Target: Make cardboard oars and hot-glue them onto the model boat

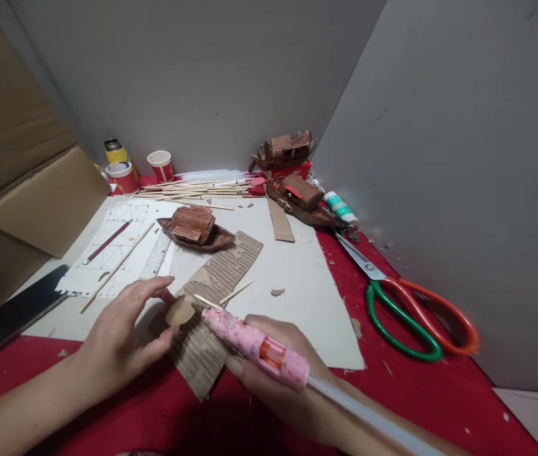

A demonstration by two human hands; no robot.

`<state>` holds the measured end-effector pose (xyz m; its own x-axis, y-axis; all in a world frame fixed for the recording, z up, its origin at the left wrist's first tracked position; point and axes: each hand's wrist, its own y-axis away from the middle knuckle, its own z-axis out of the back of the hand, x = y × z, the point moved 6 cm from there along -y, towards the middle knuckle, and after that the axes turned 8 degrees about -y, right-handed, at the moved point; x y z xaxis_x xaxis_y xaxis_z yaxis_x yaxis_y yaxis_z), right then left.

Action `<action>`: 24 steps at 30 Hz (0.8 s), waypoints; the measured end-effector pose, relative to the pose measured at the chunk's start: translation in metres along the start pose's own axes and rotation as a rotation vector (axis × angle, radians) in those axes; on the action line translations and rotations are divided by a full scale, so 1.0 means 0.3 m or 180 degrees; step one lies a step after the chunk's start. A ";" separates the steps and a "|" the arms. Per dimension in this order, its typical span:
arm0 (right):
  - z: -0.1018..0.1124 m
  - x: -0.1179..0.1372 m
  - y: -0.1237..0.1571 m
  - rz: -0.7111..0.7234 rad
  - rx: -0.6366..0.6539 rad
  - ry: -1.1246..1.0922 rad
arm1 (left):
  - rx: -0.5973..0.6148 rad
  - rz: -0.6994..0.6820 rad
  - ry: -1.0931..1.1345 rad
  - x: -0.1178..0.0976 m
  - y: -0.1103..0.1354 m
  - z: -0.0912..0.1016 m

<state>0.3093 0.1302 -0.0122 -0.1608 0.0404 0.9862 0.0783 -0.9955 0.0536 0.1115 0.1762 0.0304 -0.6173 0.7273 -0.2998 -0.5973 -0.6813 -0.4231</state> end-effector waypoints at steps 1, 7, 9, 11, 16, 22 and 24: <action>-0.003 -0.002 0.001 0.0075 0.0010 0.0167 | -0.0056 -0.0061 -0.0005 -0.009 -0.002 0.002; -0.023 0.024 0.001 0.0758 0.0417 0.0952 | -0.0191 -0.0206 0.0012 -0.028 -0.006 0.001; -0.019 0.034 0.003 0.0890 0.0370 0.1060 | -0.0255 -0.0279 -0.0011 -0.033 -0.007 0.001; -0.023 0.038 0.007 0.1018 0.0424 0.1109 | -0.0325 -0.0366 -0.0039 -0.038 -0.006 0.004; -0.030 0.029 0.007 0.1322 0.0490 0.1241 | -0.0455 -0.0523 -0.0095 -0.049 -0.004 0.010; -0.028 0.023 0.005 0.1638 0.0426 0.1454 | -0.0480 -0.0546 -0.0110 -0.051 -0.001 0.008; -0.026 0.026 0.009 0.1659 0.0399 0.1473 | -0.0482 -0.0540 -0.0104 -0.049 0.000 0.008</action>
<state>0.3004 0.1272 -0.0055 -0.4712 -0.5070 0.7218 0.3670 -0.8568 -0.3622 0.1195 0.1653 0.0370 -0.5324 0.8257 -0.1865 -0.6119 -0.5276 -0.5893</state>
